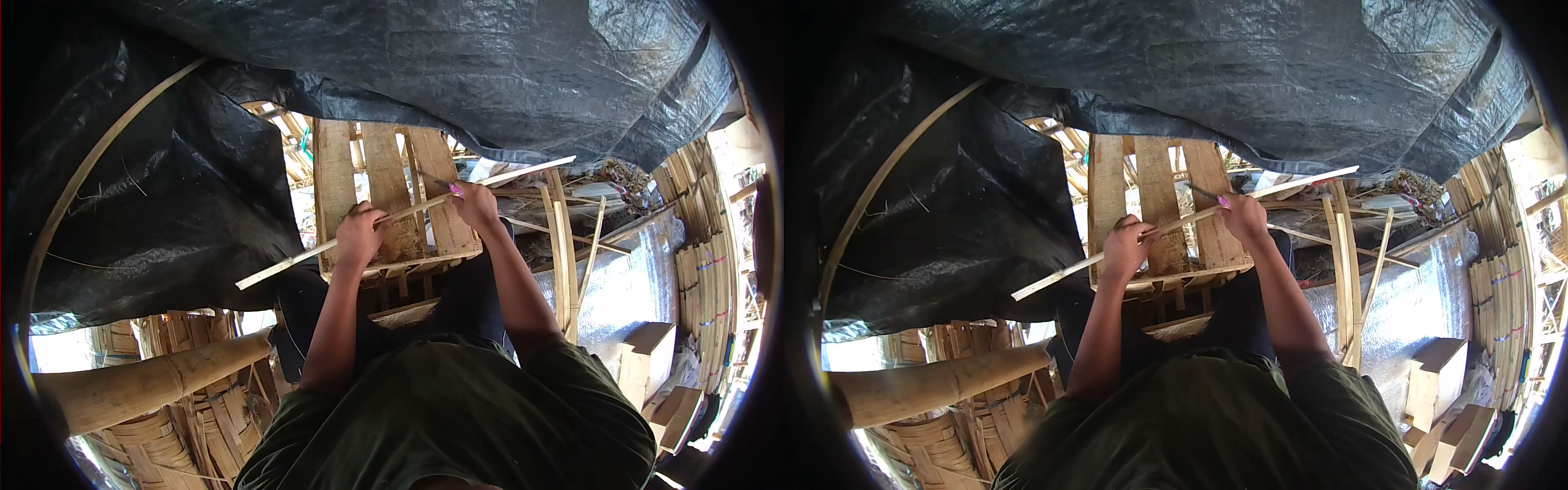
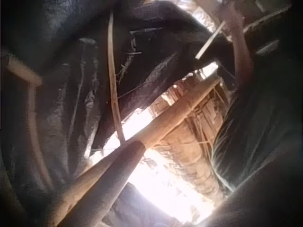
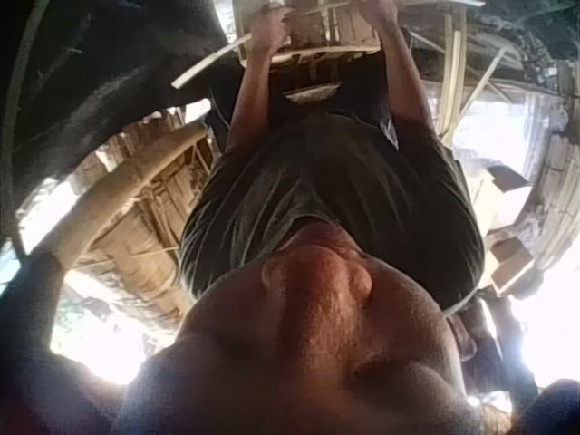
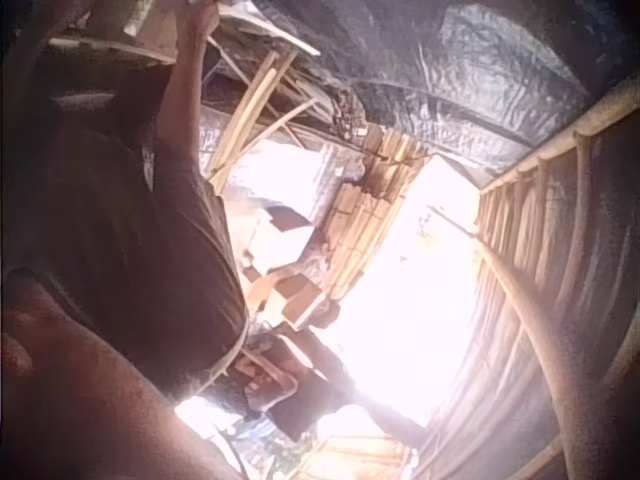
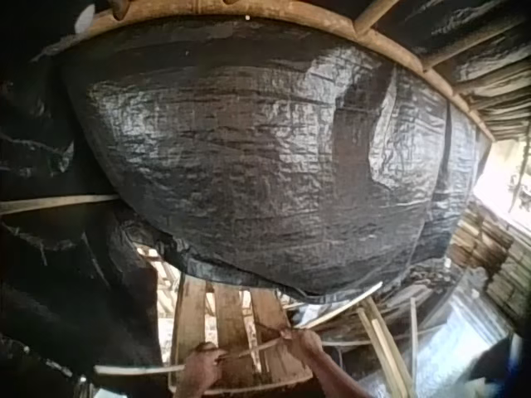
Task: The person scrapes and smooths a bamboo strip using a knife.
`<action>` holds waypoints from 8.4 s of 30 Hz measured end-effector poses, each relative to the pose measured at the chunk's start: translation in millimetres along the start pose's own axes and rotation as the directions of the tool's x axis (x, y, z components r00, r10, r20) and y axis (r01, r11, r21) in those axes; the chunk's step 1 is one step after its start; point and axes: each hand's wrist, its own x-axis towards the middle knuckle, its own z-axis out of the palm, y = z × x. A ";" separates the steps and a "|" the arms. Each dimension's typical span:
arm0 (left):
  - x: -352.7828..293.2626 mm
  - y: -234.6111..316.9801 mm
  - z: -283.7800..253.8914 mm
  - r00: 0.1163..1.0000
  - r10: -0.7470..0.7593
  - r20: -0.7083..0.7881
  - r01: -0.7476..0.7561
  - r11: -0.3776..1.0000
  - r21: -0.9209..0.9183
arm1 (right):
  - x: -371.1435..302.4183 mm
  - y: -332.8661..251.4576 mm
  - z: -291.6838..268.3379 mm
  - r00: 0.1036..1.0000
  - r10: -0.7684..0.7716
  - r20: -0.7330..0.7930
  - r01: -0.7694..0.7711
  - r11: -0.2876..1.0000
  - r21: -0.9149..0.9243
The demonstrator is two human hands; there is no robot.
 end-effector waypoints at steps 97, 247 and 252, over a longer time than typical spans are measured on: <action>7.6 -18.2 -5.0 0.994 0.067 -0.090 -0.058 0.993 0.104 | 41.5 77.5 46.4 0.969 -0.003 -0.247 -0.004 1.000 -0.028; -1.4 -30.0 -9.8 0.993 0.008 -0.116 0.000 0.997 0.073 | -48.5 -117.0 41.6 0.765 0.381 0.519 -0.638 0.561 0.528; 0.6 -27.8 -10.5 0.991 0.033 -0.133 -0.025 0.997 0.067 | -32.5 -102.8 43.6 0.781 0.460 0.424 -0.611 0.420 0.670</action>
